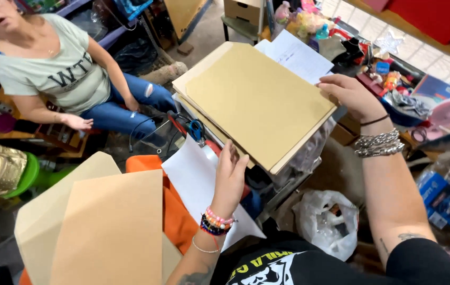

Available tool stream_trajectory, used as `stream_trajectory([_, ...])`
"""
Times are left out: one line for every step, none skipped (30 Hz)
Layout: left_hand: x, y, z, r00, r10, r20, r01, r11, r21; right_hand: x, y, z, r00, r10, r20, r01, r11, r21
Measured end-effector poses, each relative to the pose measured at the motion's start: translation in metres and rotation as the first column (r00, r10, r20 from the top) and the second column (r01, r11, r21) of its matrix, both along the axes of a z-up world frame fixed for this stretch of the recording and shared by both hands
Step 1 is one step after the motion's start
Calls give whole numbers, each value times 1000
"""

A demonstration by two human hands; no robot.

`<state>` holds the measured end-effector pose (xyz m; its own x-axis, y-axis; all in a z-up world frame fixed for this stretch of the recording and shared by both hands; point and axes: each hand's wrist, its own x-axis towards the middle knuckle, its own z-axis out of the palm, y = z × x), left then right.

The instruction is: Sorting and counting a stack of brown paper envelopes on a counter

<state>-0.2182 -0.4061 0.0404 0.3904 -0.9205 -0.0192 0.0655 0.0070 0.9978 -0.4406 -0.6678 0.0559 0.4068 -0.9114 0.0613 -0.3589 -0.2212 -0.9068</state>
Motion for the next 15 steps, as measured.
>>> stream_trajectory([-3,-13,-1,999,34,-9,-34,999,0,3,-18,8,999,34,-9,-34,999,0])
stream_trajectory([-7,-23,-2,995,91,37,-92,995,35,9,-34,15,987,147,-66,-138,982,127])
stream_trajectory([-10,-32,-3,986,146,83,-152,986,70,16,-49,23,958,264,-113,-228,939,257])
stream_trajectory([-12,-43,-16,979,192,75,-197,978,70,25,-56,24,944,308,-120,-270,928,257])
stream_trajectory([-14,-54,-30,955,250,158,-260,964,47,34,-62,26,919,363,-155,-294,892,344])
stream_trajectory([-14,-62,-42,921,302,244,-317,948,26,43,-66,26,891,415,-184,-307,849,429])
stream_trajectory([-19,-72,-52,909,341,241,-358,933,29,53,-76,25,871,454,-187,-342,834,432])
stream_trajectory([-24,-78,-63,872,359,334,-408,908,90,58,-81,21,857,498,-134,-354,756,550])
stream_trajectory([-29,-84,-75,830,364,423,-459,876,148,63,-85,18,842,533,-79,-358,663,657])
stream_trajectory([-32,-86,-67,822,383,422,-481,863,155,64,-89,12,828,556,-78,-373,649,663])
stream_trajectory([-34,-87,-59,845,342,410,-439,883,168,64,-92,8,838,536,-98,-363,684,633])
stream_trajectory([-35,-90,-51,868,297,399,-390,905,173,63,-96,5,853,508,-117,-350,723,596])
stream_trajectory([-37,-90,-52,862,313,399,-406,897,174,60,-95,3,844,524,-116,-363,716,596])
stream_trajectory([-39,-93,-53,863,286,416,-385,907,174,56,-96,3,852,516,-81,-372,709,599])
stream_trajectory([-40,-96,-52,863,260,434,-363,915,174,52,-98,3,860,508,-46,-382,701,602])
